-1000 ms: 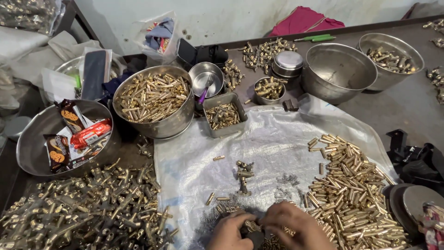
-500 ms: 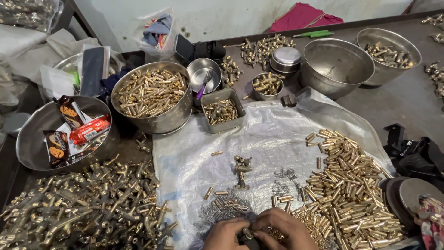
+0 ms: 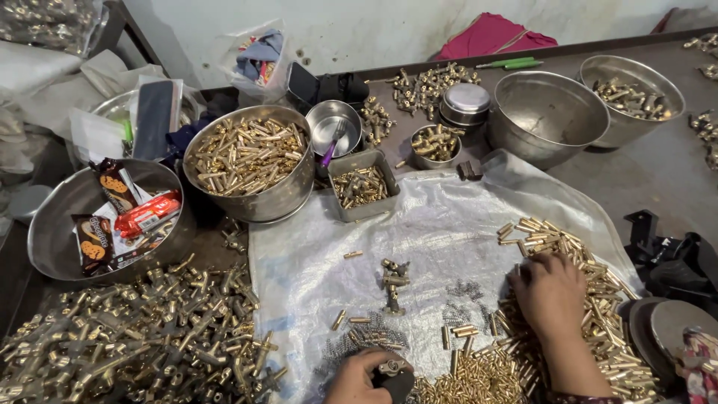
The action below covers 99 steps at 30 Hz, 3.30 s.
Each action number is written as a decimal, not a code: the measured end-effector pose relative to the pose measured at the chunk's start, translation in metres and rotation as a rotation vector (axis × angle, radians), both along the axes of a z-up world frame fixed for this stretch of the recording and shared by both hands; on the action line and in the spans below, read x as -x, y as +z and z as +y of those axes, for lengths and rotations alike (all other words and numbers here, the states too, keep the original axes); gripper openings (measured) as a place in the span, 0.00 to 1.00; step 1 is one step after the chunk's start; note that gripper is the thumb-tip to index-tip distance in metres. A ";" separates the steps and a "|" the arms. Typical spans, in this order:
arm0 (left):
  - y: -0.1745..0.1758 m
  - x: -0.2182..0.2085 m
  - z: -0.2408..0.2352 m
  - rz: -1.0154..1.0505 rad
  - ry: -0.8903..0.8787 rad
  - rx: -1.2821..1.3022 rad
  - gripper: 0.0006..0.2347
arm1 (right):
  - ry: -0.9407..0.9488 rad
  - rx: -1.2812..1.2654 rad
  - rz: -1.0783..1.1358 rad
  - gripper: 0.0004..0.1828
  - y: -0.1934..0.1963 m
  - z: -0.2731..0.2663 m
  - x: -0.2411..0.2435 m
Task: Sorting small brass components on a workbench in a metal fabrication facility.
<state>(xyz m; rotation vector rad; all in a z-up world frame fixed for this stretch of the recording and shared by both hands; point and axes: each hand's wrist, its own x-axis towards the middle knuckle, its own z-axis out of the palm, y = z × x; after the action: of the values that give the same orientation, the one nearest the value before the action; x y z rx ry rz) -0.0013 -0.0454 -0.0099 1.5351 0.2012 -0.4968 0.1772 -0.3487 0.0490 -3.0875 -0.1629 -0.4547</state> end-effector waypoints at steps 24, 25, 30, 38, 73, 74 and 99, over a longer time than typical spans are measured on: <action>-0.042 -0.005 0.003 -0.056 -0.038 0.223 0.19 | 0.681 -1.523 0.713 0.14 0.092 0.012 0.105; -0.034 -0.002 0.005 -0.085 -0.078 0.232 0.17 | 0.615 -1.497 0.754 0.14 0.091 0.015 0.105; -0.011 -0.001 0.013 -0.096 -0.026 0.210 0.22 | 0.426 -1.415 0.860 0.16 0.086 0.037 0.103; 0.026 -0.003 0.002 -0.086 0.020 -0.053 0.14 | 0.238 -1.319 0.998 0.16 0.035 0.074 0.107; -0.007 0.009 -0.001 0.076 -0.124 0.229 0.09 | 0.628 -0.889 0.860 0.09 0.040 0.087 0.116; -0.003 0.009 0.001 0.076 -0.127 0.230 0.09 | 0.625 -0.889 0.858 0.09 0.034 0.072 0.106; 0.021 0.002 0.022 0.278 0.175 0.470 0.27 | 0.082 -0.076 0.498 0.17 0.014 0.025 0.090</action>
<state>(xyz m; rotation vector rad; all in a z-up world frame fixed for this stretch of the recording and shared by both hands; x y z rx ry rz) -0.0037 -0.0235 0.0110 0.9784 0.4000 -0.5708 0.0868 -0.3233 0.0625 -2.9876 -0.2512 0.3054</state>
